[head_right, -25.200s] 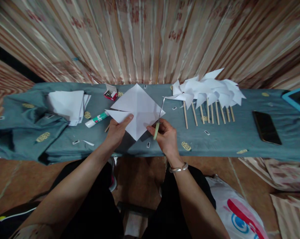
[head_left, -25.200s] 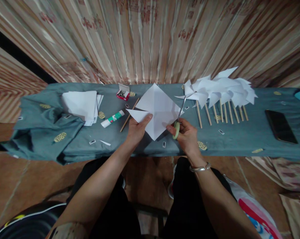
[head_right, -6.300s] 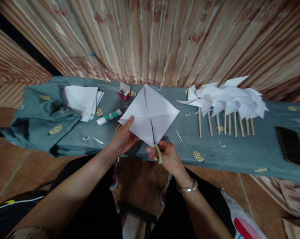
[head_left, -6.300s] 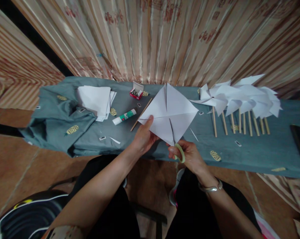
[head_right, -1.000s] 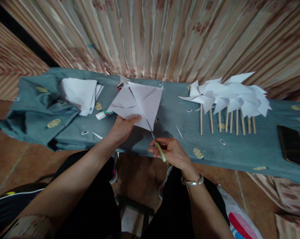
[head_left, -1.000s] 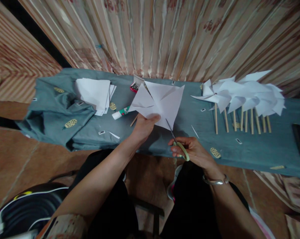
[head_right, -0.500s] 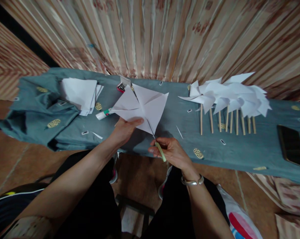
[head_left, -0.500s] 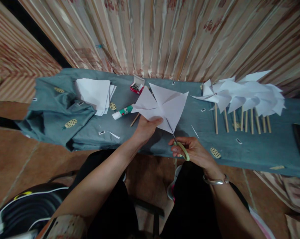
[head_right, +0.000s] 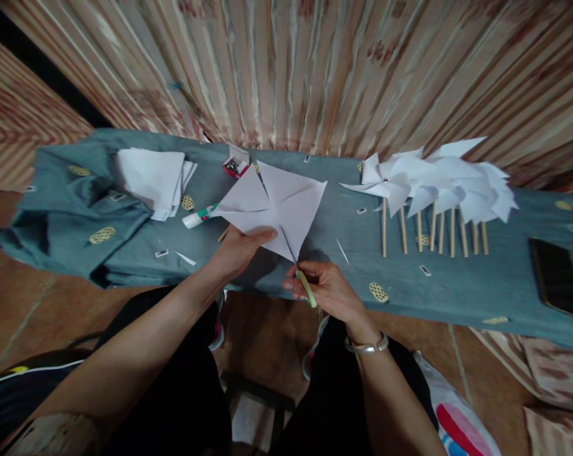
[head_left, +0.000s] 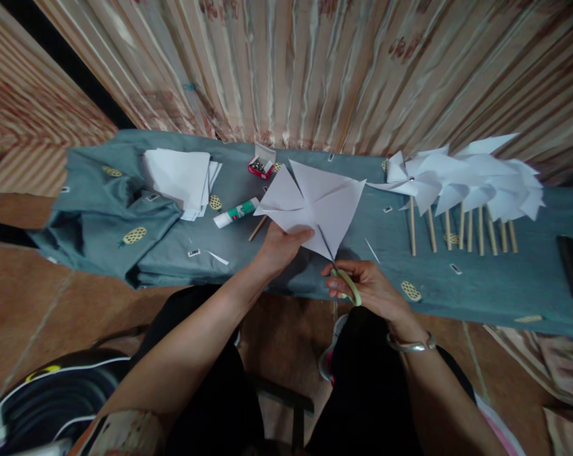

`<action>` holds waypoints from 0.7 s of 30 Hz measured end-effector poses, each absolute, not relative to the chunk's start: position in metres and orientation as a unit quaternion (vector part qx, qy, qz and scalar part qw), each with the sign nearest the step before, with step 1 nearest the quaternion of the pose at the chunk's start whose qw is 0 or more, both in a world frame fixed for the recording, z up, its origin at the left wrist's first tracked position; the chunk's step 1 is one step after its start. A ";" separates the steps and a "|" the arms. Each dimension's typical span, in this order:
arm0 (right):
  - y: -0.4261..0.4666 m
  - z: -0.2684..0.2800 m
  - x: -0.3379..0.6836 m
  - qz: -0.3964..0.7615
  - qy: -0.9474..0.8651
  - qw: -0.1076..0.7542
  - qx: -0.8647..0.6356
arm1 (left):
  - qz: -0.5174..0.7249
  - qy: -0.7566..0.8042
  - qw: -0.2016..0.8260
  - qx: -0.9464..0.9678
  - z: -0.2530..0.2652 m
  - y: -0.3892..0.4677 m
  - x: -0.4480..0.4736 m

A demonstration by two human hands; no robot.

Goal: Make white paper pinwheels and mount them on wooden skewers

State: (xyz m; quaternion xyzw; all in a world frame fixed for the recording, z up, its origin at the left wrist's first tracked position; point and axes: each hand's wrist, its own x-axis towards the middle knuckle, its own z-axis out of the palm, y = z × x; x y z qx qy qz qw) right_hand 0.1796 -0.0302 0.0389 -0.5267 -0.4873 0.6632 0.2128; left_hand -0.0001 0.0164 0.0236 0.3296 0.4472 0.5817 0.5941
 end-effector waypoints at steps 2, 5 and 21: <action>-0.030 0.039 0.180 0.658 -0.496 0.214 -0.525 | 0.576 0.449 0.599 0.328 0.023 0.016 0.001; -0.031 0.039 0.179 0.655 -0.498 0.219 -0.524 | 0.580 0.446 0.600 0.324 0.023 0.015 0.002; -0.030 0.037 0.178 0.663 -0.472 0.232 -0.532 | 0.572 0.443 0.611 0.322 0.022 0.013 0.003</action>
